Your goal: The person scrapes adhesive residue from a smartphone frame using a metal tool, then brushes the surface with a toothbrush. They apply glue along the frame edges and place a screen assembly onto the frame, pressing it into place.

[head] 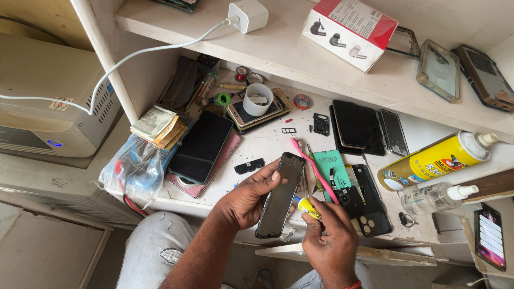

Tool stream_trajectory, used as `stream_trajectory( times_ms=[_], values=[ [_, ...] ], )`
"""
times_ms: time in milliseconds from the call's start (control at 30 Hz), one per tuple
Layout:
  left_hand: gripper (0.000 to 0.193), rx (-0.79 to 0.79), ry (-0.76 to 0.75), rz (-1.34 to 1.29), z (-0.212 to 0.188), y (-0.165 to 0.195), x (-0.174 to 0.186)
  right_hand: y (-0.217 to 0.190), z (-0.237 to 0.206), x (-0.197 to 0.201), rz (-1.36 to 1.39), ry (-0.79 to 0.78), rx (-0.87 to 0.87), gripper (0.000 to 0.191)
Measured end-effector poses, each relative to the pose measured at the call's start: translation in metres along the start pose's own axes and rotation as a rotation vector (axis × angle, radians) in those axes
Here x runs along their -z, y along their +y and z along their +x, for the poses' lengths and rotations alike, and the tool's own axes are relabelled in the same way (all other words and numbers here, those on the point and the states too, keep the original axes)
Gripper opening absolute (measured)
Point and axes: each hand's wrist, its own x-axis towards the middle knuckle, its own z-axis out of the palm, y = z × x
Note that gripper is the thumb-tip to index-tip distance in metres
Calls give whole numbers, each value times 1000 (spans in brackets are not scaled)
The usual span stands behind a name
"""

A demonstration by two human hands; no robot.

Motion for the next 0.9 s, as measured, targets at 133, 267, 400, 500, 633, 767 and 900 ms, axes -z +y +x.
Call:
stream_trajectory(
  times_ms=[133, 267, 400, 500, 633, 767, 900],
  values=[
    [75, -3, 6, 6, 0, 1, 0, -3, -2, 1, -2, -24, -28, 36],
    [75, -1, 2, 7, 0, 0, 0, -4, -3, 1, 9, -32, -33, 35],
    [74, -5, -16, -14, 1, 0, 1, -4, -4, 2, 5, -28, -28, 35],
    [73, -8, -18, -17, 1, 0, 2, -4, -5, 3, 1, -29, -29, 35],
    [72, -20, -38, -22, 1, 0, 3, -5, -6, 3, 11, -2, 42, 35],
    [71, -25, -34, -22, 2, -1, 4, -5, -7, 4, 12, -13, 51, 35],
    [72, -30, -32, -24, 1, 0, 4, -5, -7, 5, -5, -21, 52, 35]
  ],
)
